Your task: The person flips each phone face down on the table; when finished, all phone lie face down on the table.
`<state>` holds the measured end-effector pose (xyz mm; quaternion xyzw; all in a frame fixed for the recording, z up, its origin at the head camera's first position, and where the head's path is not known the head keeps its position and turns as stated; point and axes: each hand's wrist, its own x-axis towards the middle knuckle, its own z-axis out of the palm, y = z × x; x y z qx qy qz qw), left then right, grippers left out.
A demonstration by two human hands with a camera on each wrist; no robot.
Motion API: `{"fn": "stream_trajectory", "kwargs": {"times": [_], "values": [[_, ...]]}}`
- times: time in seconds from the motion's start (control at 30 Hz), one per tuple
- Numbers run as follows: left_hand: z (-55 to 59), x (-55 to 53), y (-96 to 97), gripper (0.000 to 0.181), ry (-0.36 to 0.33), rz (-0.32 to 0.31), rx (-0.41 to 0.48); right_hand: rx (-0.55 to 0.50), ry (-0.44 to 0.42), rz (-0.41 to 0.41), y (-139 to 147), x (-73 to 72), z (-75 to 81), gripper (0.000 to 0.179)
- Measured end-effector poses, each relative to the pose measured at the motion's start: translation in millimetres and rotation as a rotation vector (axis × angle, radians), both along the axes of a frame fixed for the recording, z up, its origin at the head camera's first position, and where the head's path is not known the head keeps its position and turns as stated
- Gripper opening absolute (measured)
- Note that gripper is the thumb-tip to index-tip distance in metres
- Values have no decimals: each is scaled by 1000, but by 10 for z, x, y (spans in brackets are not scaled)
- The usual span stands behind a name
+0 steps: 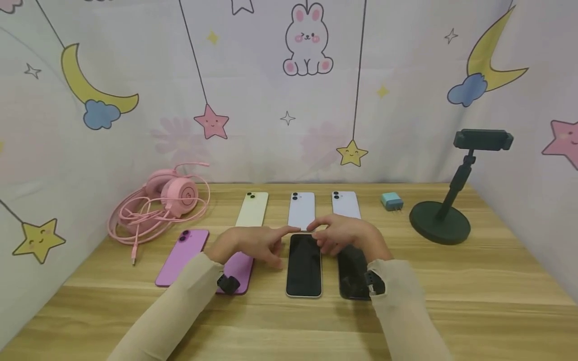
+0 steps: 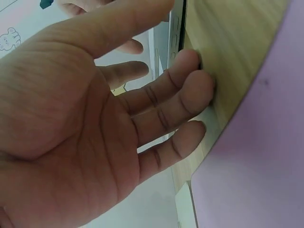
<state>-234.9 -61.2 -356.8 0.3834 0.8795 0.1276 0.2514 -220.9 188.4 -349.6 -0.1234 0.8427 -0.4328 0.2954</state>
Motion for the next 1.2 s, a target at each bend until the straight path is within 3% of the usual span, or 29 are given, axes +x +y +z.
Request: {"fn": "stream_trajectory", "kwargs": {"times": [0.7,1.2], "values": [[21,84,175,86,15,-61,29,-4,-55,-1,20,-2,-9,55],[-13,143,192,88,55,-31,3,-25,-64,-51,-12,9,-80,63]]}}
